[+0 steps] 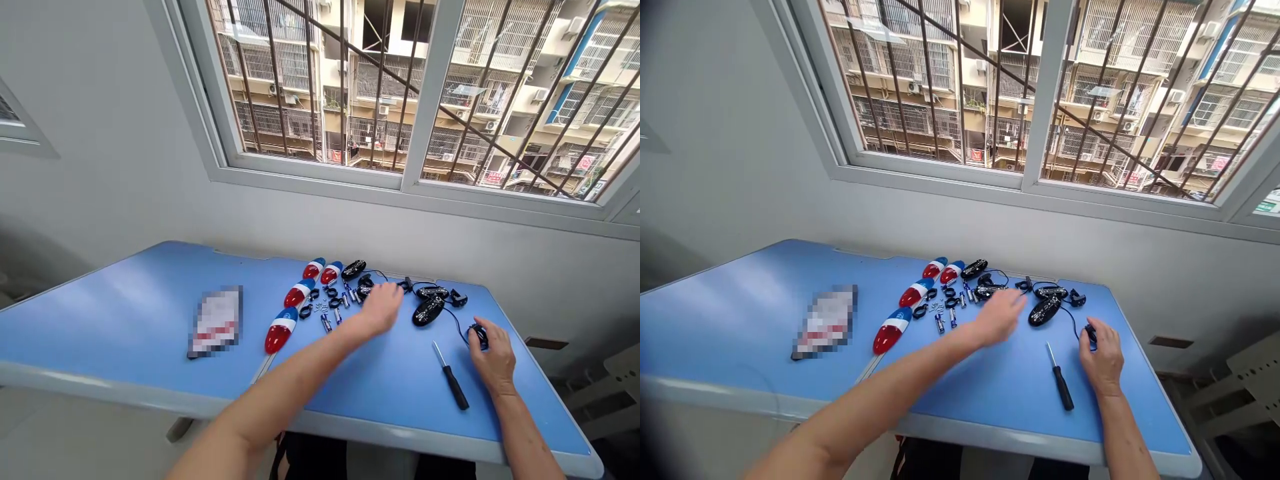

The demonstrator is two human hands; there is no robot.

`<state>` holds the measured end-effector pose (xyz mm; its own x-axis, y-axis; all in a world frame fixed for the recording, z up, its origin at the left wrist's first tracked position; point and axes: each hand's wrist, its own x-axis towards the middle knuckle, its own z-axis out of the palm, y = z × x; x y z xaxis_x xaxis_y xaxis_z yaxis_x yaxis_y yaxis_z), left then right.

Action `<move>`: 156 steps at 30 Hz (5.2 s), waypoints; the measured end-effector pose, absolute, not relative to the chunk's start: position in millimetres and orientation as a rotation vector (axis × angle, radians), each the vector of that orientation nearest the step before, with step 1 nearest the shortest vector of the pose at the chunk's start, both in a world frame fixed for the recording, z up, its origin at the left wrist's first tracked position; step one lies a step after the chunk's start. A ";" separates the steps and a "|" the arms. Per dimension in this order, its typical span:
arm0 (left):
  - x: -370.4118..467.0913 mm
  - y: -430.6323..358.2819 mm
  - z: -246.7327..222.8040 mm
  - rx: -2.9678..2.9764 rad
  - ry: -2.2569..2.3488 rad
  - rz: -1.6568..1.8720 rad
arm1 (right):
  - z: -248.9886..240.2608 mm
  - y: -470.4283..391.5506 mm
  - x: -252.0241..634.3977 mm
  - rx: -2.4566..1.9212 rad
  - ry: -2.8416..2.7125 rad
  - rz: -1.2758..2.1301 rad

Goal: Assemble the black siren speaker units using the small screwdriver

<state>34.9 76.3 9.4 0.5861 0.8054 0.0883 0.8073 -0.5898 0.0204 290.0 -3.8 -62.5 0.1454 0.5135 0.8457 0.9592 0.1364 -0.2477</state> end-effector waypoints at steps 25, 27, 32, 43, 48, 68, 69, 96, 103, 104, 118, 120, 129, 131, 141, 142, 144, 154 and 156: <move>14.8 81.5 34.5 -2.761 -1.454 -0.033 | -66.4 -2.2 293.1 -1.565 -1.480 -0.525; 17.2 77.0 31.1 -2.793 -1.449 -0.045 | -67.5 -1.8 294.1 -1.570 -1.481 -0.527; 21.0 71.2 21.5 -2.821 -1.518 -0.053 | -68.4 -1.1 295.2 -1.587 -1.474 -0.513; 38.2 73.3 18.8 -2.759 -1.734 -0.139 | -64.4 -3.0 293.9 -1.615 -1.475 -0.493; 47.5 78.9 11.8 -2.756 -1.752 -0.193 | -64.6 -2.8 295.2 -1.615 -1.481 -0.480; 40.9 62.6 -14.5 -2.757 -1.538 -0.366 | -53.8 -6.4 288.5 -1.588 -1.458 -0.568; 37.5 57.9 -18.7 -2.763 -1.486 -0.380 | -51.3 -7.0 288.8 -1.582 -1.453 -0.584; -32.4 181.6 42.3 -2.457 -2.008 0.030 | 5.5 150.7 104.4 -1.990 -2.463 -0.096; -26.2 201.9 28.9 -2.477 -2.009 0.157 | 1.5 159.5 90.5 -1.981 -2.509 -0.073; -25.6 203.1 27.6 -2.483 -2.008 0.157 | 1.9 159.3 89.2 -1.986 -2.508 -0.070; -14.8 182.0 55.5 -2.541 -2.072 -0.109 | 53.9 131.3 116.7 -2.072 -2.397 -0.139; -6.6 179.2 55.1 -2.565 -2.084 -0.122 | 51.6 133.5 128.9 -2.087 -2.394 -0.155; 16.4 169.7 38.4 -2.615 -2.147 -0.037 | 29.9 143.1 151.4 -2.116 -2.439 -0.059; 17.1 167.4 37.9 -2.629 -2.149 -0.011 | 30.9 143.5 152.4 -2.116 -2.456 -0.033; 24.8 161.6 36.9 -2.694 -2.150 0.089 | 24.8 144.8 158.7 -2.077 -2.519 0.000; 24.9 161.7 36.7 -2.697 -2.148 0.085 | 25.0 144.4 159.3 -2.072 -2.520 0.004; 24.7 161.9 36.4 -2.701 -2.147 0.074 | 26.3 143.2 160.5 -2.063 -2.518 0.013; 25.1 163.7 32.9 -2.687 -2.184 -0.020 | 33.8 133.0 165.6 -2.056 -2.421 0.028; 25.1 163.1 32.3 -2.683 -2.194 -0.032 | 35.8 129.5 167.6 -2.042 -2.407 0.022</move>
<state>25.1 163.1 32.3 0.2192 0.9574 -0.1878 0.9516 -0.1672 0.2580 167.6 129.5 35.8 -0.1629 0.9864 -0.0207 0.9866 0.1630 -0.0004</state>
